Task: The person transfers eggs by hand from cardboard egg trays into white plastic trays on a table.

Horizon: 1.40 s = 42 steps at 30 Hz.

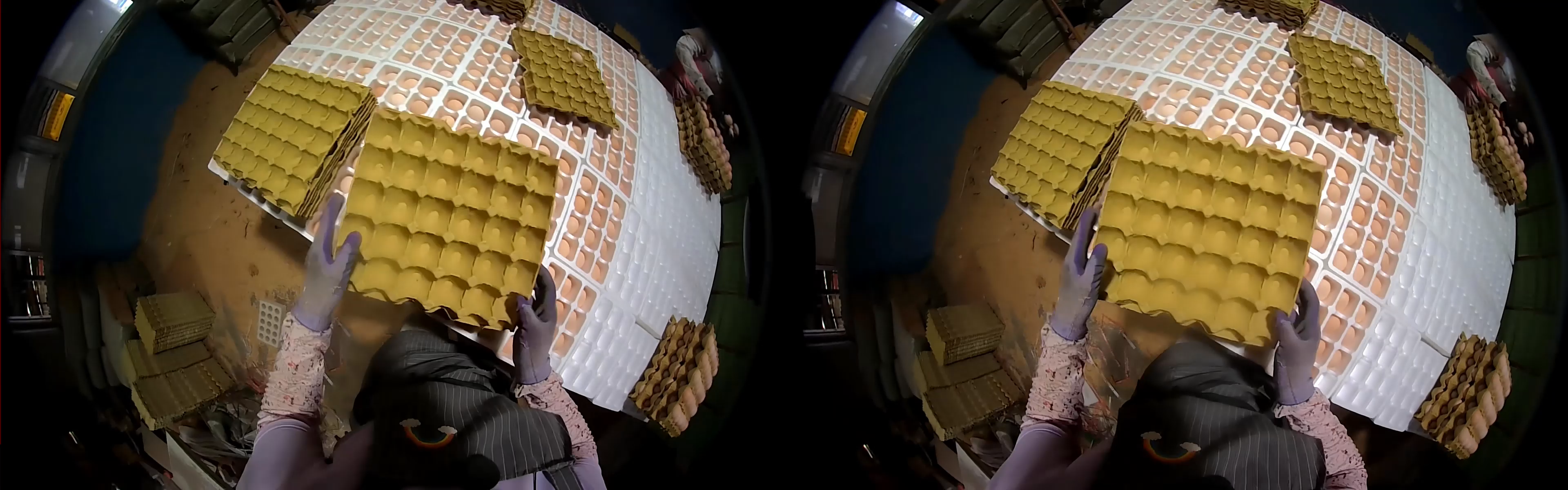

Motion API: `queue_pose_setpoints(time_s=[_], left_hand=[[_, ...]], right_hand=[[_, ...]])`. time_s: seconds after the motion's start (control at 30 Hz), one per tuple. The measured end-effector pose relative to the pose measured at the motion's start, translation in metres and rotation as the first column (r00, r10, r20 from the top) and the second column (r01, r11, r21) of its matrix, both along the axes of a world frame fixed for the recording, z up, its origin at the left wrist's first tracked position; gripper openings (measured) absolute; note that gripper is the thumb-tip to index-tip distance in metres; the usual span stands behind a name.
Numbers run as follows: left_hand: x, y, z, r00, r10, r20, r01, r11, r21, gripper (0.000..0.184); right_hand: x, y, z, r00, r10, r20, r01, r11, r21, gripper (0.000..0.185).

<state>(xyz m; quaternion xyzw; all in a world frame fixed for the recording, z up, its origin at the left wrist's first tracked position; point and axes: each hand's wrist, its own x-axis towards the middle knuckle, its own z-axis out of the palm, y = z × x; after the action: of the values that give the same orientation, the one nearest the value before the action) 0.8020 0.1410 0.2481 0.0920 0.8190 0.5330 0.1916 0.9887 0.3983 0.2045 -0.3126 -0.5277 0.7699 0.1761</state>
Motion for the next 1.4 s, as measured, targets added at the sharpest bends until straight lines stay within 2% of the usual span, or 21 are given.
queue_pose_setpoints(time_s=[0.1, 0.13, 0.2, 0.27, 0.37, 0.4, 0.5, 0.53, 0.6, 0.7, 0.8, 0.9, 0.97, 1.03, 1.07, 1.1, 1.13, 1.17, 1.23, 1.33, 1.4], left_hand=[[0.009, 0.003, 0.038, 0.82, 0.413, -0.397, -0.402, 0.908, 0.116, 0.076], [0.008, 0.014, 0.053, 0.693, 0.718, -0.062, -0.681, 0.68, 0.27, 0.079], [0.004, 0.018, 0.05, 0.441, 0.841, 0.312, -0.887, 0.356, 0.294, 0.082], [0.006, 0.009, 0.0, 0.605, 0.726, -0.327, -0.732, 0.669, 0.129, 0.086], [-0.044, -0.022, 0.005, 0.578, 0.503, -0.642, -0.546, 0.824, 0.155, 0.052], [-0.073, -0.049, -0.018, 0.582, 0.49, -0.649, -0.539, 0.83, 0.143, 0.039], [-0.142, -0.119, -0.088, 0.618, 0.567, -0.545, -0.533, 0.812, 0.239, 0.034], [-0.155, -0.15, -0.126, 0.798, 0.514, -0.315, -0.431, 0.852, 0.298, 0.037], [-0.17, -0.178, -0.148, 0.918, 0.39, -0.069, -0.338, 0.862, 0.378, 0.04], [-0.176, -0.177, -0.141, 0.96, 0.276, -0.051, -0.255, 0.935, 0.245, 0.042], [-0.181, -0.146, -0.1, 0.961, 0.268, -0.075, -0.261, 0.961, 0.091, 0.05], [-0.176, -0.137, -0.102, 0.905, 0.419, 0.078, -0.426, 0.888, 0.175, 0.054], [-0.143, -0.095, -0.066, 0.819, 0.506, -0.272, -0.486, 0.863, 0.141, 0.051], [-0.103, -0.041, -0.032, 0.637, 0.501, -0.585, -0.523, 0.839, 0.149, 0.049], [-0.084, -0.021, -0.03, 0.519, 0.477, -0.709, -0.536, 0.828, 0.164, 0.048], [-0.064, -0.009, -0.037, 0.817, 0.291, -0.498, -0.282, 0.955, 0.095, 0.051], [-0.05, 0.009, -0.048, 0.956, 0.058, -0.287, -0.051, 0.998, 0.03, 0.055], [-0.037, 0.033, -0.059, 0.986, -0.009, -0.165, 0.015, 0.999, 0.035, 0.058], [-0.039, 0.029, -0.146, 0.951, -0.2, -0.237, 0.129, 0.951, -0.282, 0.062], [-0.039, 0.057, -0.118, 0.997, -0.08, 0.002, 0.08, 0.996, -0.037, 0.062], [-0.04, 0.047, -0.121, 0.995, -0.057, 0.085, 0.05, 0.995, 0.088, 0.057]], right_hand=[[-0.042, -0.02, 0.038, 0.991, -0.045, -0.123, 0.042, 0.999, -0.022, 0.061], [-0.059, -0.03, 0.039, 0.998, -0.004, -0.065, 0.004, 1.0, 0.007, 0.062], [-0.097, -0.065, 0.048, 0.991, 0.071, -0.111, -0.07, 0.997, 0.01, 0.067], [-0.136, -0.113, 0.062, 0.948, 0.195, -0.252, -0.206, 0.978, -0.016, 0.074], [-0.163, -0.137, 0.072, 0.797, 0.505, -0.331, -0.551, 0.833, -0.057, 0.077], [-0.166, -0.137, 0.058, 0.765, 0.618, -0.181, -0.542, 0.77, 0.336, 0.074], [-0.148, -0.116, 0.068, 0.803, 0.597, -0.004, -0.524, 0.708, 0.474, 0.068], [-0.139, -0.106, 0.045, 0.831, 0.556, -0.019, -0.471, 0.72, 0.509, 0.067], [-0.114, -0.085, 0.017, 0.897, 0.443, -0.013, -0.396, 0.815, 0.422, 0.066], [-0.079, -0.038, 0.01, 0.92, 0.292, 0.262, -0.392, 0.72, 0.573, 0.06], [-0.041, 0.003, -0.043, 0.953, 0.109, 0.283, -0.282, 0.659, 0.698, 0.061], [-0.025, 0.019, -0.045, 0.924, 0.008, 0.382, -0.283, 0.688, 0.669, 0.062], [-0.025, 0.024, -0.053, 0.93, -0.003, 0.367, -0.244, 0.743, 0.624, 0.062], [-0.029, 0.024, -0.061, 0.961, 0.066, 0.268, -0.128, 0.966, 0.224, 0.062], [-0.034, 0.024, -0.068, 0.975, 0.077, 0.207, -0.1, 0.99, 0.104, 0.062], [-0.043, 0.022, -0.054, 0.965, 0.098, 0.243, -0.121, 0.989, 0.081, 0.061], [-0.056, 0.015, -0.027, 0.97, 0.065, 0.236, -0.065, 0.998, -0.006, 0.06], [-0.058, 0.019, -0.029, 0.957, 0.105, 0.271, -0.124, 0.991, 0.053, 0.06], [-0.058, 0.031, -0.066, 0.966, 0.137, 0.221, -0.122, 0.989, -0.078, 0.063], [-0.059, 0.025, -0.053, 0.918, 0.097, 0.384, -0.108, 0.994, 0.007, 0.074], [-0.052, 0.02, -0.061, 0.95, 0.026, 0.312, -0.082, 0.983, 0.167, 0.07]])
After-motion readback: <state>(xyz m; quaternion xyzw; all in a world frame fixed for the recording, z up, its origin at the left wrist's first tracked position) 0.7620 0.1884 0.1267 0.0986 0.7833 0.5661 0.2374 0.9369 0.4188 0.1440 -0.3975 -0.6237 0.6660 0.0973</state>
